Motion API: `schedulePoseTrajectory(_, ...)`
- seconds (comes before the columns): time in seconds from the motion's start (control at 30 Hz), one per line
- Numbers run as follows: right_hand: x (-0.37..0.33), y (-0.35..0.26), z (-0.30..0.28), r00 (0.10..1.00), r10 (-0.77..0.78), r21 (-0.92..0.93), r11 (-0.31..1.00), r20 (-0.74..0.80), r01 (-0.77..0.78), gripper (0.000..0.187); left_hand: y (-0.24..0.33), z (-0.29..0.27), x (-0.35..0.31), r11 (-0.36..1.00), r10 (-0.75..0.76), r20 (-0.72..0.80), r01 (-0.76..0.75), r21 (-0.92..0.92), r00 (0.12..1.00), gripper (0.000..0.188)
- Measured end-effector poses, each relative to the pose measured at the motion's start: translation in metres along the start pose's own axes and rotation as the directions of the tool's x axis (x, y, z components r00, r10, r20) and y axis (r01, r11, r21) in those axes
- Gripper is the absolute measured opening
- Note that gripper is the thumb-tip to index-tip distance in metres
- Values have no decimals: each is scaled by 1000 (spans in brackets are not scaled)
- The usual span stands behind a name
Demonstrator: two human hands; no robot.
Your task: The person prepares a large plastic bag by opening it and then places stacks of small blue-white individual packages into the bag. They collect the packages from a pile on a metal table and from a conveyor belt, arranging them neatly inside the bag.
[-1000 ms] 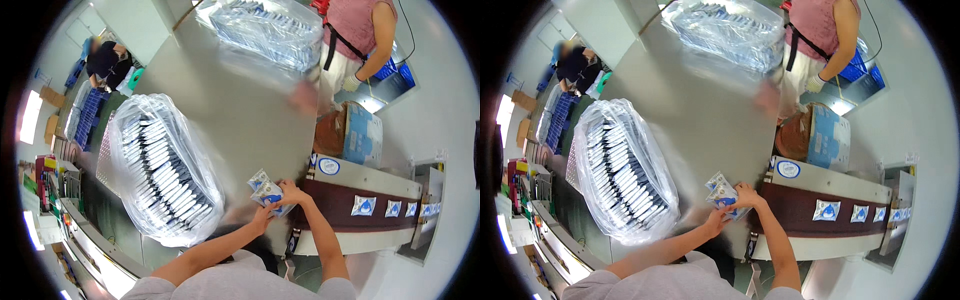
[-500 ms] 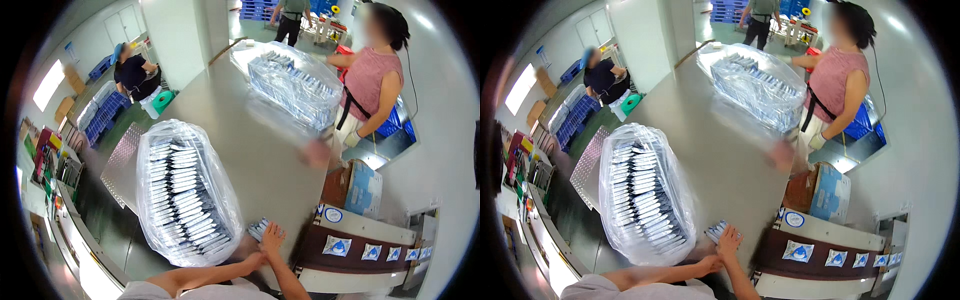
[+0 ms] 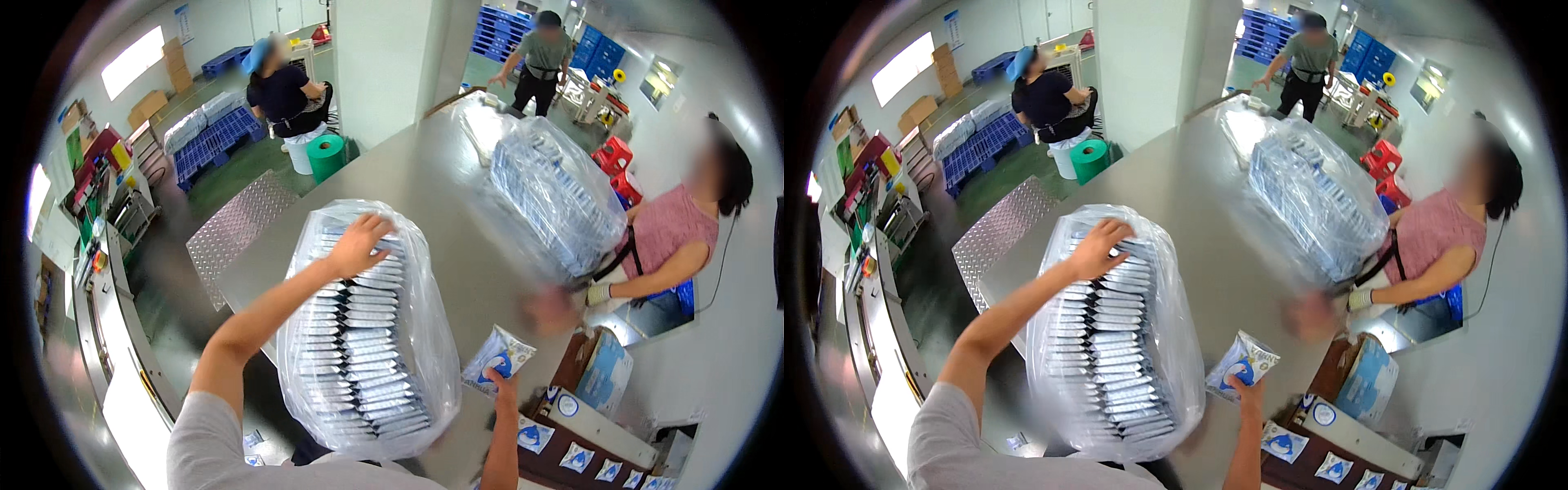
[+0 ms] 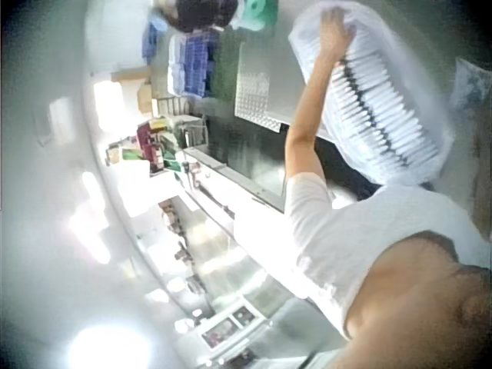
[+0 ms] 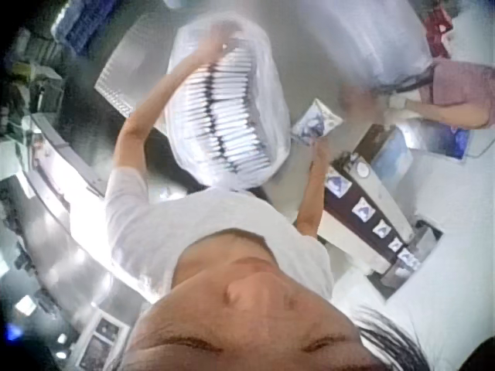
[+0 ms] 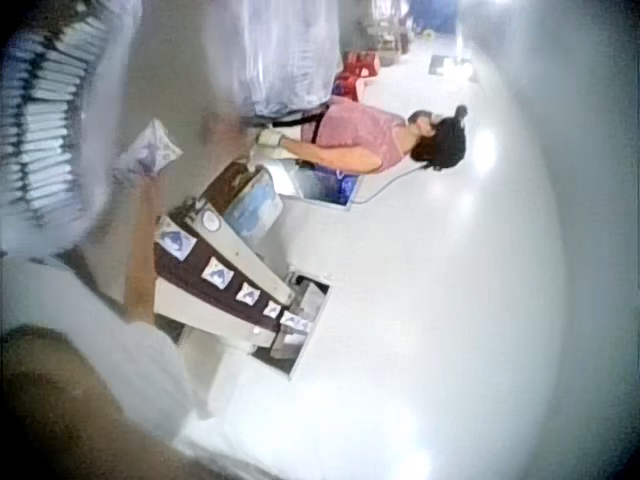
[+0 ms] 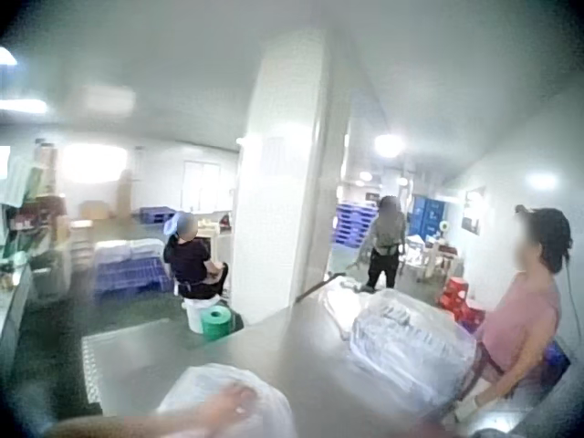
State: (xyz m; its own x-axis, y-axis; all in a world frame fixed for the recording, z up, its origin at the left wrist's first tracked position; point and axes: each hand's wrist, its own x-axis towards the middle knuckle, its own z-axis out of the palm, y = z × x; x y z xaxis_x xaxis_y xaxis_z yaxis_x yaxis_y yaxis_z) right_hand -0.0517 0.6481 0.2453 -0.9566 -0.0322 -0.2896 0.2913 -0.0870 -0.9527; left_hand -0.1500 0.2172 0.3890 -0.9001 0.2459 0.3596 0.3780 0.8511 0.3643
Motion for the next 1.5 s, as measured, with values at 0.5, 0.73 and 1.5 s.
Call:
schedulePoseTrajectory(0.5,216,-55,323,720,-507,-439,573,474,692,88,-181,23,188,963,263,468,-258,-76,844,26)
schedulePoseTrajectory(0.73,238,-50,354,575,-228,-619,-314,785,720,87,-169,11,175,981,181,220,-193,32,959,17)
schedulePoseTrajectory(1.5,26,-55,136,803,-594,-489,686,52,539,36,-11,53,-430,-276,-830,468,506,-817,303,53)
